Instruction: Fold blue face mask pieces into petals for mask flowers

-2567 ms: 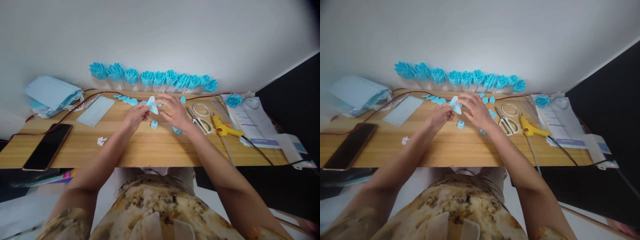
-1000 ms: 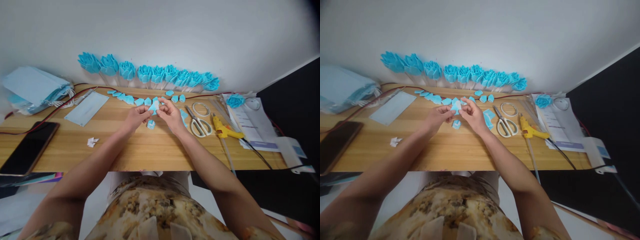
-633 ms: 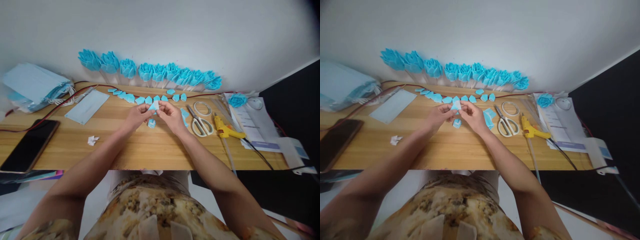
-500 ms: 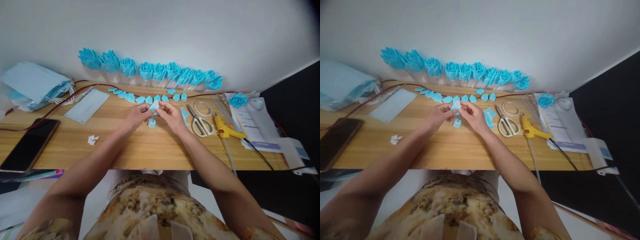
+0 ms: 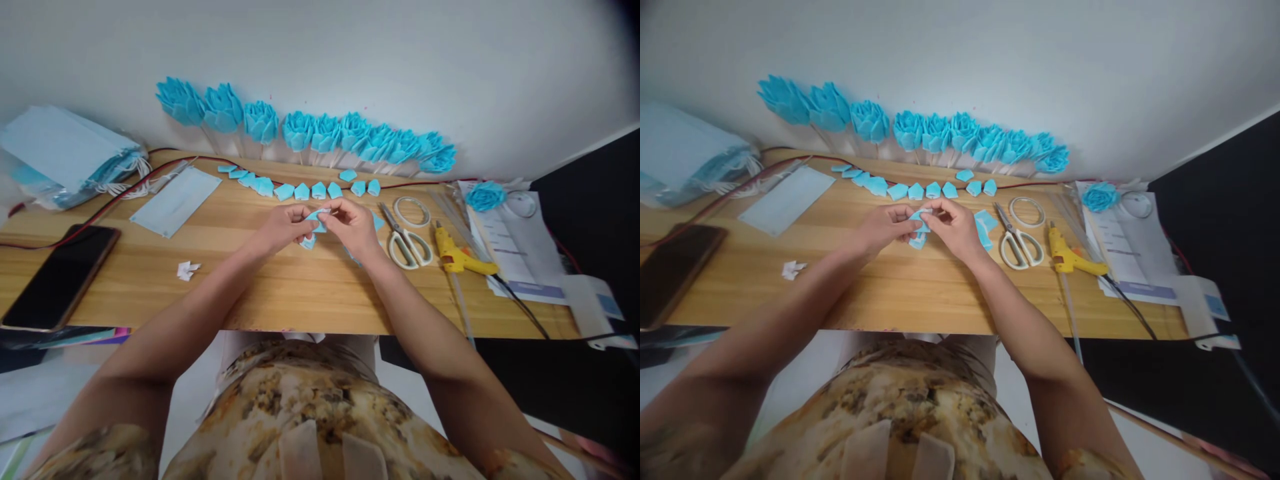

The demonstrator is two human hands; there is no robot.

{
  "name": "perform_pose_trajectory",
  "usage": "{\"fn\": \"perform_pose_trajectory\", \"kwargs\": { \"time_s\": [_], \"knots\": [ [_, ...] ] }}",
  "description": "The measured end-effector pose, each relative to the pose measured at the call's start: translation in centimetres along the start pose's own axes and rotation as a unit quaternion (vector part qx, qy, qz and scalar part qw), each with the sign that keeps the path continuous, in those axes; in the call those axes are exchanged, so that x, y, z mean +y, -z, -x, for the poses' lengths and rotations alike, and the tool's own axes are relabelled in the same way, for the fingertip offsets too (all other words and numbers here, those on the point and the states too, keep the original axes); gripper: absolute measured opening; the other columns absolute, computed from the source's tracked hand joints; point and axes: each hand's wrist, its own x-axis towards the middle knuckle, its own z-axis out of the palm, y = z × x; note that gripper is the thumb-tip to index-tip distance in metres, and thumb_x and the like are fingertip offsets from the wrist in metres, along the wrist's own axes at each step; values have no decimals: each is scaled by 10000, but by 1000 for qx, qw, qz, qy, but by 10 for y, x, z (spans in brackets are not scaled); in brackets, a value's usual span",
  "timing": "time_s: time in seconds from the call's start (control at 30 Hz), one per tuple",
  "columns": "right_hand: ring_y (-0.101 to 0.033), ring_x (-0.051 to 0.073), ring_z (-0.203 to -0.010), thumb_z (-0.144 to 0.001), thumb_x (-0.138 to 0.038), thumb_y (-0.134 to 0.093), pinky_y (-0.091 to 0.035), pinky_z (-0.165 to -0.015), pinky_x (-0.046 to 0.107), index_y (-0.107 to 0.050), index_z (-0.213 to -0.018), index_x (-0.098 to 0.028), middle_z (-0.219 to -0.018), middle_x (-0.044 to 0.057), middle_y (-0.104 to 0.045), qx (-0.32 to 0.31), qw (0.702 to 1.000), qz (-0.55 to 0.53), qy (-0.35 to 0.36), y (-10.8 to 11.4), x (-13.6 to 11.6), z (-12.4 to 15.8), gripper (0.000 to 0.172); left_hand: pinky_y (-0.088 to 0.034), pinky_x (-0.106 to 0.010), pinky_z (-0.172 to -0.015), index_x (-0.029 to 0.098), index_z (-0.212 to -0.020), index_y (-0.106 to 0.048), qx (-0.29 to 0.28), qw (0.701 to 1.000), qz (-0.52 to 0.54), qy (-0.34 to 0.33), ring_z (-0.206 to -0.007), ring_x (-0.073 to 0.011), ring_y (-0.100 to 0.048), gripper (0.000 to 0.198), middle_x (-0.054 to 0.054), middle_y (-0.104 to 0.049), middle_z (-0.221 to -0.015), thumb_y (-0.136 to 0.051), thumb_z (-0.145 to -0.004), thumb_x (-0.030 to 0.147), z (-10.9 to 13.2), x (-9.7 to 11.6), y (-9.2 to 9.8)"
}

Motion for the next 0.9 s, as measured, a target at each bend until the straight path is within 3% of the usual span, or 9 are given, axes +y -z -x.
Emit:
{"fn": "perform_pose_trajectory", "kwargs": {
  "time_s": [0.2, 0.43, 0.77, 0.9],
  "knots": [
    [-694, 176, -853, -917, -210, -648, -550, -801, 346, -784, -923, -269, -914, 8, -781, -3, 979, 131, 155, 7, 1, -1, 148, -401, -192, -524, 158, -684, -596, 0, 999, 48, 12, -489, -63, -527, 174, 18, -638, -574, -668, -842, 151, 0, -2, 1],
    [-736, 183, -929, -962, -168, -618, -568, -839, 360, -807, -1015, -304, -995, 9, -805, -1, 954, 173, 245, 9, 10, -2, 238, -433, -199, -534, 161, -732, -602, -11, 993, 116, 31, -483, -73, -549, 146, 25, -635, -569, -709, -830, 176, -2, -6, 2],
    [-729, 177, -925, -978, -173, -587, -575, -817, 361, -811, -1019, -306, -995, 14, -803, 10, 949, 182, 256, 11, 13, -2, 264, -458, -201, -537, 162, -785, -621, -40, 987, 155, 23, -501, -69, -561, 318, 30, -647, -604, -867, -741, 359, -4, -11, 3],
    [-721, 199, -960, -969, -217, -586, -570, -869, 399, -814, -976, -316, -1007, 17, -800, -3, 962, 175, 210, 10, 9, -1, 248, -457, -201, -532, 169, -760, -603, -31, 988, 152, 19, -499, -67, -554, 348, 29, -641, -604, -867, -747, 394, -4, -11, 3]
  ]
}}
